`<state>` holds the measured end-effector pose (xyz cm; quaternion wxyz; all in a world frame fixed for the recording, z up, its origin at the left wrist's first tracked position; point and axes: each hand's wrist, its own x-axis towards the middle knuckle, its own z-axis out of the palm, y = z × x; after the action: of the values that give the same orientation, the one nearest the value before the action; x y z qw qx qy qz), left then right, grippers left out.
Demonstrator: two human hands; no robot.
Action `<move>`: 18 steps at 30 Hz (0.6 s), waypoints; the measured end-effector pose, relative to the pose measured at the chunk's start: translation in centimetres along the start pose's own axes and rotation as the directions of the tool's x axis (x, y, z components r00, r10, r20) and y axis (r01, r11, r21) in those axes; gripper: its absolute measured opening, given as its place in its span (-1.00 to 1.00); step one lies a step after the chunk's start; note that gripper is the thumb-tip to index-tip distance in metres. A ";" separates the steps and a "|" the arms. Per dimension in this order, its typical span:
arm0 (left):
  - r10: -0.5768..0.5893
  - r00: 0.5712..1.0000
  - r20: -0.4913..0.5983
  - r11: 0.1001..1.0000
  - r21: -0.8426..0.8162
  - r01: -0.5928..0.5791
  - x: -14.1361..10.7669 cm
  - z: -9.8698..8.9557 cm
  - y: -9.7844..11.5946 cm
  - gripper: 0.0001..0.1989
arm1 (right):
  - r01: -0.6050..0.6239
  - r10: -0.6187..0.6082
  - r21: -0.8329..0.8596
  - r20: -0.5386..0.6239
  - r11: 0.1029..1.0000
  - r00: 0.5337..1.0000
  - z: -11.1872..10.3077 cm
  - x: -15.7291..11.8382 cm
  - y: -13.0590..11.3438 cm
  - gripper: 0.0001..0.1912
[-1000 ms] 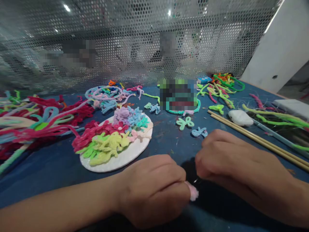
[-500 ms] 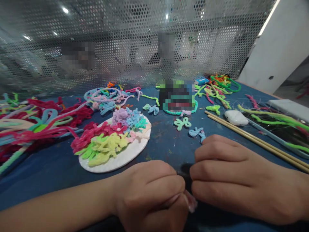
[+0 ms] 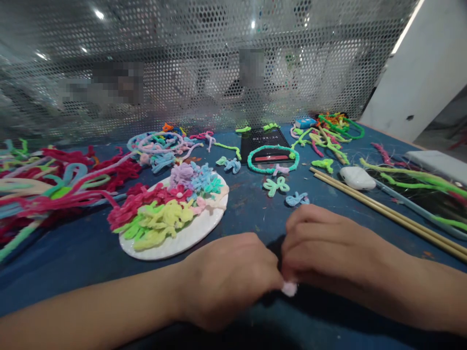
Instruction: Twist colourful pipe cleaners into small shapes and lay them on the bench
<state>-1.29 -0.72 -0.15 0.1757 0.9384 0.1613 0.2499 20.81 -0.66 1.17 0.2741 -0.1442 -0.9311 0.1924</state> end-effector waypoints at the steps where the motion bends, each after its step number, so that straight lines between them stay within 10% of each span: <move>1: -0.001 1.000 -0.021 0.999 -0.034 0.000 0.0 0.0 -0.1 -0.85 | -0.055 0.057 0.074 -0.022 0.996 0.998 0.2 -0.1 0.3 -0.78; 6: -0.297 0.953 -0.055 0.929 -0.247 0.275 0.0 0.3 -0.1 -0.92 | -0.343 0.370 0.391 0.008 0.854 0.929 0.5 -0.4 1.2 -0.87; 10: -0.538 0.841 0.052 0.703 -0.523 0.482 0.5 0.5 0.5 -0.93 | -0.435 0.506 0.531 0.013 0.727 0.862 0.9 -0.4 1.3 -0.91; 18: -0.587 0.802 0.114 0.524 -0.701 0.483 0.6 0.6 0.5 -0.90 | -0.454 0.552 0.638 0.055 0.621 0.832 1.3 -0.7 1.2 -0.86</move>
<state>-0.32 -1.10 -0.19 0.5742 0.6834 0.3461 0.2888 20.79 -0.24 -0.64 0.3082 -0.3133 -0.7111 0.5489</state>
